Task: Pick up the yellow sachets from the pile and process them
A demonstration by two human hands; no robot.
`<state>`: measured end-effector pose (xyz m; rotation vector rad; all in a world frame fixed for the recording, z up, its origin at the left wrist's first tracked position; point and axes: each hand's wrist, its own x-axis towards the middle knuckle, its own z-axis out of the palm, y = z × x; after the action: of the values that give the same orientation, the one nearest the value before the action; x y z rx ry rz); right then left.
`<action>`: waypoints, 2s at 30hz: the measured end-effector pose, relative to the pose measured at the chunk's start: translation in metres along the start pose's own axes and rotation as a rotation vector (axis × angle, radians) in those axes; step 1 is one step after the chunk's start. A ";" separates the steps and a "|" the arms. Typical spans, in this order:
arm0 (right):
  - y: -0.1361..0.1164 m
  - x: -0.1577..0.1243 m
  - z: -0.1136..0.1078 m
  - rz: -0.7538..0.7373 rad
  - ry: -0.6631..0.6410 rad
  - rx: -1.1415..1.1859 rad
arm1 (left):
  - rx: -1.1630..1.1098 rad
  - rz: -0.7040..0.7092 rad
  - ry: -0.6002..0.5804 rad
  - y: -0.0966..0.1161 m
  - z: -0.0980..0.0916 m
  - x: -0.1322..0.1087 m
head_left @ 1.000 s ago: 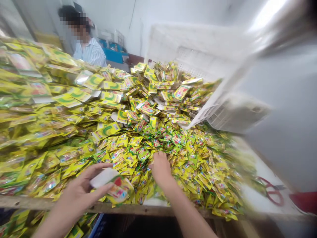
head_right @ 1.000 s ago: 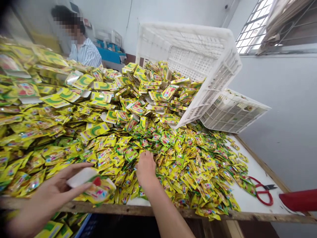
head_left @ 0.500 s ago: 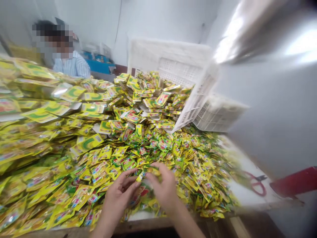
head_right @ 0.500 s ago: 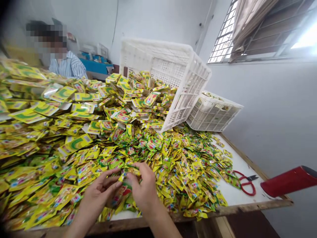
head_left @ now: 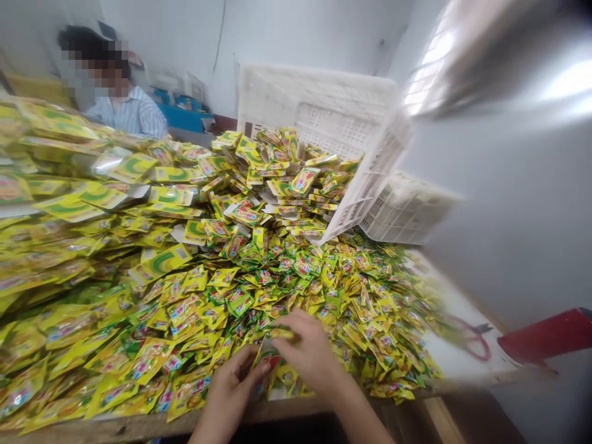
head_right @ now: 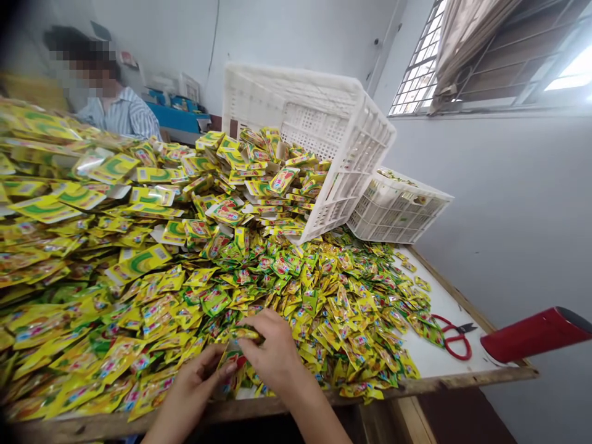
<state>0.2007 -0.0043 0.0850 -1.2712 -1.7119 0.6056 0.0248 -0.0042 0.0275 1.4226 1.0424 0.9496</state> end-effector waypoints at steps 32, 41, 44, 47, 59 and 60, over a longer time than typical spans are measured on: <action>0.018 -0.042 0.037 0.563 -0.139 0.628 | -0.057 -0.172 -0.080 0.001 -0.022 -0.018; 0.008 -0.024 0.040 0.308 0.084 0.404 | 0.148 -0.047 0.180 -0.012 -0.034 -0.002; 0.015 -0.027 0.048 0.349 0.143 0.371 | 0.152 -0.018 0.162 -0.011 -0.030 0.000; 0.019 -0.026 0.051 0.320 0.159 0.351 | 0.204 0.078 0.109 -0.006 -0.029 0.004; 0.014 -0.049 0.028 0.006 0.001 0.166 | 0.352 0.403 -0.018 -0.020 -0.024 -0.008; 0.017 -0.043 0.024 0.036 0.006 0.137 | 0.351 0.400 -0.029 -0.018 -0.020 -0.007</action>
<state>0.1914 -0.0357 0.0442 -1.2075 -1.6169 0.7264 0.0014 -0.0047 0.0116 1.9820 0.9511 1.0577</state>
